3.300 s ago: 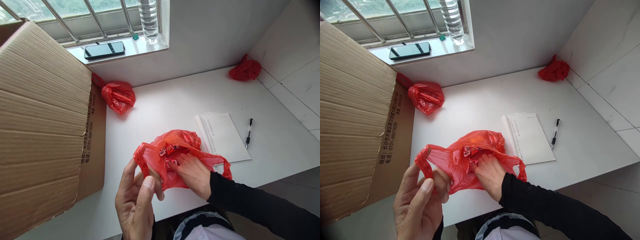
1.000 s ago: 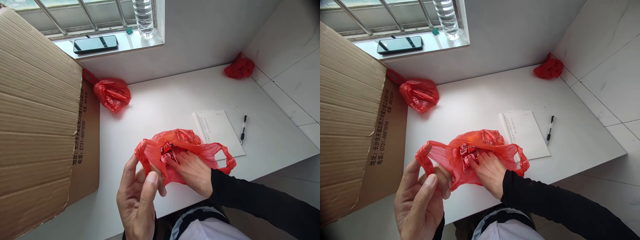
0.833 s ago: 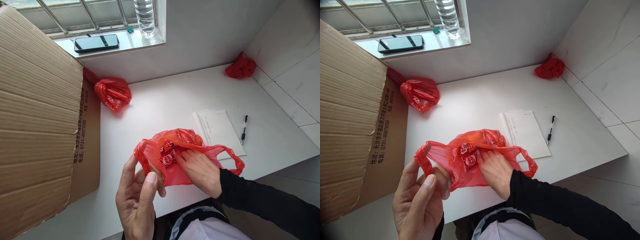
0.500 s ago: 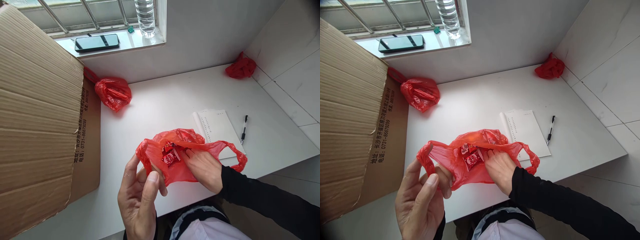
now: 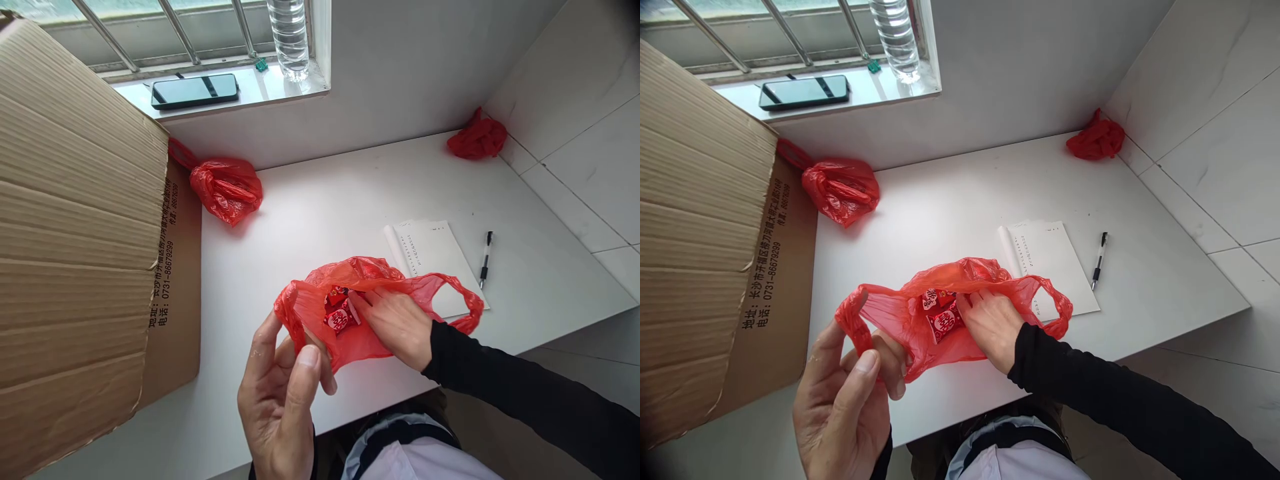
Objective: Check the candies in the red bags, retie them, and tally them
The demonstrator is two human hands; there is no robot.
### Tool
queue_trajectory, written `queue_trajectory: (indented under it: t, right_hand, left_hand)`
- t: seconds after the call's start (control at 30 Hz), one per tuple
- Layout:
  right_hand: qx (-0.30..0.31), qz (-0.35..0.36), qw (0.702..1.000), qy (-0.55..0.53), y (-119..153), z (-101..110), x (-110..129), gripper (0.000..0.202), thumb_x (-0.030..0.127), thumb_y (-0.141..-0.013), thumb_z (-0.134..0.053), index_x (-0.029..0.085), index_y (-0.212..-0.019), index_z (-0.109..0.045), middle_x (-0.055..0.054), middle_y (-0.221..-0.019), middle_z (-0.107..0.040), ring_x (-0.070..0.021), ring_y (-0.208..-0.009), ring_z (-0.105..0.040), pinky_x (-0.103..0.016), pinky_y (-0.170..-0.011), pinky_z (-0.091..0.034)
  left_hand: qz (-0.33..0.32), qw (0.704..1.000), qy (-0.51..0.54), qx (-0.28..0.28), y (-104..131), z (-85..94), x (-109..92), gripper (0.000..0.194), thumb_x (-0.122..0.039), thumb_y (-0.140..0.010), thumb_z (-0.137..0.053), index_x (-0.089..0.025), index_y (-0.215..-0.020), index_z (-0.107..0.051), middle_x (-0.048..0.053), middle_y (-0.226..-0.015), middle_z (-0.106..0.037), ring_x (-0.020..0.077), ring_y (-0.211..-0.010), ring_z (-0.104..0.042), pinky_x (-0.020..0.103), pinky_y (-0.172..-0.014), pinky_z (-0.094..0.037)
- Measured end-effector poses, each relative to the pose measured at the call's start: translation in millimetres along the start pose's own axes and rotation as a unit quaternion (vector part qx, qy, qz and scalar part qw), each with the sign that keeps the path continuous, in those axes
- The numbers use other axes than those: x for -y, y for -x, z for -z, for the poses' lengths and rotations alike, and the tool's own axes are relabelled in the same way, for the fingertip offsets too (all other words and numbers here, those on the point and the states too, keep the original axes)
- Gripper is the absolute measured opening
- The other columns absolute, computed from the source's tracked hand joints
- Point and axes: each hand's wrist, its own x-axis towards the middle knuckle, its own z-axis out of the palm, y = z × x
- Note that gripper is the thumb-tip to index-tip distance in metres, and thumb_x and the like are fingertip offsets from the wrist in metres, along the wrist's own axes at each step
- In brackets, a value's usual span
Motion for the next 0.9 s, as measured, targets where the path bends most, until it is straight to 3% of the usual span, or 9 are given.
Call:
queue_trajectory:
  t: [0.1, 0.27, 0.4, 0.57, 0.73, 0.83, 0.9]
  right_hand:
    - [-0.004, 0.003, 1.0, -0.005, 1.2, -0.4, -1.6, 0.048, 0.005, -0.089, -0.054, 0.011, -0.137, -0.054, -0.011, -0.103, -0.07, -0.0287, -0.093, -0.067, -0.037, -0.067, -0.049]
    - [-0.015, -0.009, 1.0, 0.009, 5.9, -1.6, -6.3, 0.03, -0.001, -0.088, -0.048, 0.012, -0.108, -0.066, -0.013, -0.102, -0.07, -0.0285, -0.093, -0.065, -0.038, -0.07, -0.048]
    - [-0.017, 0.013, 1.0, -0.006, 6.5, -4.5, -9.4, 0.033, 0.001, -0.088, -0.05, 0.015, -0.115, -0.064, -0.011, -0.102, -0.071, -0.0292, -0.095, -0.064, -0.038, -0.069, -0.049]
    - [-0.013, -0.013, 1.0, 0.015, 3.7, -4.0, -7.4, 0.031, -0.003, -0.088, -0.045, 0.011, -0.103, -0.068, -0.014, -0.1, -0.071, -0.0299, -0.093, -0.065, -0.04, -0.071, -0.049]
    - [-0.037, -0.007, 0.999, -0.012, 0.6, -0.6, -5.7, 0.027, 0.001, -0.091, -0.049, 0.013, -0.108, -0.067, -0.01, -0.097, -0.071, -0.0285, -0.092, -0.067, -0.04, -0.074, -0.051]
    - [-0.044, -0.021, 0.999, -0.005, -2.7, 2.3, -6.8, 0.027, -0.001, -0.088, -0.051, 0.011, -0.105, -0.068, -0.013, -0.101, -0.07, -0.0291, -0.096, -0.065, -0.04, -0.074, -0.051]
    - [-0.034, -0.028, 0.999, -0.004, -6.0, 4.3, -6.8, 0.025, -0.001, -0.088, -0.052, 0.01, -0.104, -0.067, -0.014, -0.102, -0.069, -0.0299, -0.099, -0.065, -0.039, -0.071, -0.05]
  left_hand:
    - [-0.005, 1.0, 0.0, -0.002, -0.1, 0.0, -0.7, 0.042, -0.026, -0.096, -0.062, -0.037, -0.136, -0.063, -0.006, -0.054, -0.052, 0.0095, -0.05, -0.049, 0.025, -0.056, -0.048]
    - [0.003, 1.0, 0.004, -0.003, 1.3, 0.4, 1.4, 0.042, -0.025, -0.096, -0.061, -0.035, -0.137, -0.062, -0.005, -0.056, -0.053, 0.0104, -0.052, -0.05, 0.026, -0.057, -0.048]
    - [0.009, 1.0, 0.005, -0.001, 2.5, 0.9, 1.9, 0.042, -0.025, -0.097, -0.06, -0.035, -0.137, -0.062, -0.005, -0.055, -0.052, 0.0113, -0.053, -0.051, 0.026, -0.058, -0.048]
    - [0.014, 1.0, 0.001, -0.006, 2.6, 0.3, 0.2, 0.043, -0.027, -0.095, -0.062, -0.036, -0.138, -0.062, -0.005, -0.056, -0.054, 0.0105, -0.052, -0.05, 0.026, -0.057, -0.049]
    - [0.029, 0.999, -0.006, -0.033, 0.6, 0.7, -1.2, 0.041, -0.031, -0.093, -0.066, -0.036, -0.133, -0.065, -0.003, -0.061, -0.062, 0.0115, -0.052, -0.052, 0.027, -0.055, -0.049]
    - [0.026, 0.999, -0.002, -0.04, 0.1, -2.4, -4.1, 0.042, -0.03, -0.09, -0.069, -0.035, -0.132, -0.067, -0.003, -0.058, -0.061, 0.0126, -0.051, -0.053, 0.027, -0.055, -0.05]
    - [0.042, 0.996, 0.001, -0.073, 1.4, -7.9, -6.7, 0.043, -0.03, -0.087, -0.071, -0.032, -0.13, -0.068, -0.004, -0.057, -0.059, 0.0124, -0.051, -0.051, 0.029, -0.057, -0.051]
